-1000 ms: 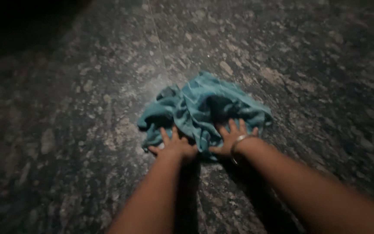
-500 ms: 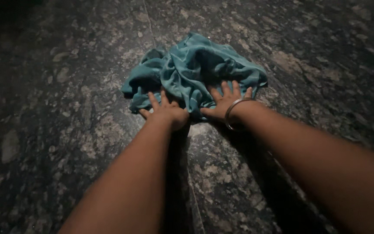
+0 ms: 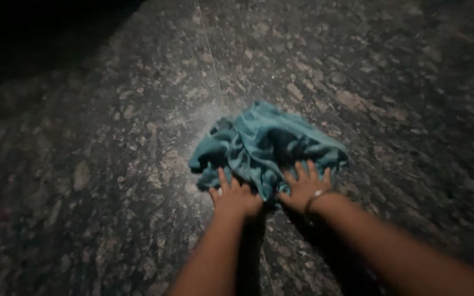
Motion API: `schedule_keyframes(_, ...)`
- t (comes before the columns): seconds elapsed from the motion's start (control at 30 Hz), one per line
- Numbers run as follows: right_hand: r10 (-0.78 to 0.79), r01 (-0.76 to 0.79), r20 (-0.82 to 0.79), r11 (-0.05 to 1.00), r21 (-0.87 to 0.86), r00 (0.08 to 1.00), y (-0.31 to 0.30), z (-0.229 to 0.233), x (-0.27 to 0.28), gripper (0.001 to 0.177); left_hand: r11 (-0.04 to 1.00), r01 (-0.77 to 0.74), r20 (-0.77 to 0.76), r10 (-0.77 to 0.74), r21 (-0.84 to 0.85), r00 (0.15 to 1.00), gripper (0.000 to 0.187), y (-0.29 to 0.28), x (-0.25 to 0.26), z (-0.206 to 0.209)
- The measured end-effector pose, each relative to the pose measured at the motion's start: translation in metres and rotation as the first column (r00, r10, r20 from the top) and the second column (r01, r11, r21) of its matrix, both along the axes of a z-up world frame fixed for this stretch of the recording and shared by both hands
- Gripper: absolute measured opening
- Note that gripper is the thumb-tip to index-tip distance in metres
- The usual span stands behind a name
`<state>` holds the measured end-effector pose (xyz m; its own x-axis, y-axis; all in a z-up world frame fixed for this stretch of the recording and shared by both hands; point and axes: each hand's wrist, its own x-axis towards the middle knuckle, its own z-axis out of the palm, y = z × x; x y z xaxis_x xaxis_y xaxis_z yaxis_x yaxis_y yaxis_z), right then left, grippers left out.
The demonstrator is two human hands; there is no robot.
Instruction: The person wipes a dark speckled floor using a teal cloth. They repeatedly rub the cloth against the surface, occasionally lifting and repositioning it to cover different areas.
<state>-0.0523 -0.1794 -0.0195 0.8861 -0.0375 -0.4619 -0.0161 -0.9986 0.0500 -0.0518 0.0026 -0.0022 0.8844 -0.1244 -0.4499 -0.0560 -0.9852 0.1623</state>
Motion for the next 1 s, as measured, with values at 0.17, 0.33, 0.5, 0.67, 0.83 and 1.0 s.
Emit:
schedule_keyframes(0.17, -0.021, 0.02, 0.026, 0.999, 0.048, 0.999, 0.005, 0.009, -0.048, 0.082, 0.999, -0.002, 0.091, 0.005, -0.038, 0.996, 0.072, 0.005, -0.044, -0.002)
schedule_keyframes(0.33, -0.017, 0.016, 0.031, 0.998, 0.059, 0.999, -0.003, 0.006, -0.068, 0.077, 0.998, 0.009, 0.308, 0.01, -0.059, 0.951, 0.059, -0.008, -0.061, 0.009)
schedule_keyframes(0.5, -0.069, 0.064, 0.093, 0.996, 0.064, 0.993, -0.024, -0.002, -0.043, 0.07, 0.985, -0.001, 0.057, 0.011, -0.172, 0.998, 0.073, 0.002, -0.031, 0.047)
schedule_keyframes(0.67, -0.476, 0.461, 0.171, 0.879, 0.124, 0.863, -0.08, -0.008, 0.013, 0.067, 0.942, -0.078, 0.193, 0.148, -0.327, 0.97, 0.067, 0.029, 0.006, 0.075)
schedule_keyframes(0.83, -0.593, 0.539, 0.297, 0.805, 0.25, 0.748, -0.069, -0.004, 0.02, 0.082, 0.964, -0.2, 0.004, 0.203, -0.174, 0.979, 0.073, 0.017, 0.013, 0.075)
schedule_keyframes(1.0, -0.182, 0.069, 0.344, 0.947, 0.315, 0.921, 0.009, 0.005, -0.001, 0.084, 0.984, -0.103, -0.003, 0.104, -0.148, 0.995, 0.077, -0.013, 0.022, 0.057)
